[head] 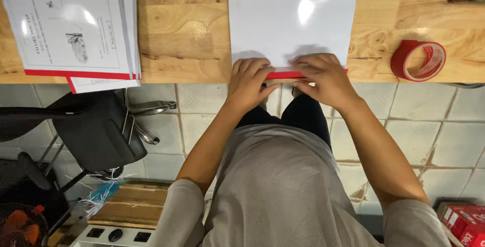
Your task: The person tapes red tape across the bottom edge of laminated documents, folds the tape over the edge, and places each finished document into a stack. The person repeats this process for several documents.
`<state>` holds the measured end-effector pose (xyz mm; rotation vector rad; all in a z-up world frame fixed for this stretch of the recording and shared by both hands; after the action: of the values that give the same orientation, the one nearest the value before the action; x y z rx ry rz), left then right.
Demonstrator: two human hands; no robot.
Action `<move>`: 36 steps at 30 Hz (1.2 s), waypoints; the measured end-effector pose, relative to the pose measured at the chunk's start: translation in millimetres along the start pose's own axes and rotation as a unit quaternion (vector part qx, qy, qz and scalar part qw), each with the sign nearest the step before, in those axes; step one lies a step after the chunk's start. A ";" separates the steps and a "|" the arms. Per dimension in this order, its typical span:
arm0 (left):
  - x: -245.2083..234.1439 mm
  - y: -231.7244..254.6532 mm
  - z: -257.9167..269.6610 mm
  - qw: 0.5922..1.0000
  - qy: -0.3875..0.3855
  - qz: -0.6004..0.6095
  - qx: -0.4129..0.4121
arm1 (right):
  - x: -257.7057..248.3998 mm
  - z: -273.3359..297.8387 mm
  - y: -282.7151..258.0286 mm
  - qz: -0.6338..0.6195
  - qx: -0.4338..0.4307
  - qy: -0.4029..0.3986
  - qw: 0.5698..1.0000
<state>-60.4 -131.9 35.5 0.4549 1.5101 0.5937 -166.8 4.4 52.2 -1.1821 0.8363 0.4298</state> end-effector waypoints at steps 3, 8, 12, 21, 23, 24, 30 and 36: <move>3.4 -1.3 -12.6 1.000 -0.005 0.030 -0.003 | -25.4 35.2 20.9 0.043 0.048 0.068 0.996; -0.3 -2.1 -20.8 0.998 0.016 0.069 0.002 | -30.4 72.0 88.2 -0.073 0.079 0.119 0.987; 0.0 -2.4 -28.1 0.996 0.021 0.082 -0.016 | -18.5 81.6 121.4 -0.139 0.095 0.148 0.975; 8.8 -8.3 -31.1 0.996 0.009 0.082 -0.035 | -3.0 91.0 134.2 -0.115 0.144 0.200 0.962; 11.2 -9.4 -31.0 0.996 0.008 0.081 -0.040 | -3.9 95.5 130.9 -0.077 0.151 0.207 0.964; 11.7 -9.4 -30.8 0.996 0.010 0.079 -0.041 | -5.1 96.0 124.8 -0.055 0.153 0.214 0.963; 14.5 -15.3 -30.3 0.996 0.012 0.081 -0.042 | 17.0 52.9 0.8 0.083 -0.013 0.282 0.956; 18.8 -13.8 -27.9 0.997 0.006 0.070 -0.036 | 76.5 41.5 0.4 0.231 0.026 0.019 0.972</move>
<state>-87.8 -133.4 11.5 0.5048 1.4708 0.7587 -104.3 33.7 -0.7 -0.9448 1.1548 0.7619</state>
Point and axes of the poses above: each hand's wrist, its own z-axis away from the middle knuckle, its own x-axis out of the palm, y = z × x, the point moved 10 cm from there along -z, towards the middle knuckle, and after that the axes turned 9 degrees about -y, right-handed, at the moved point
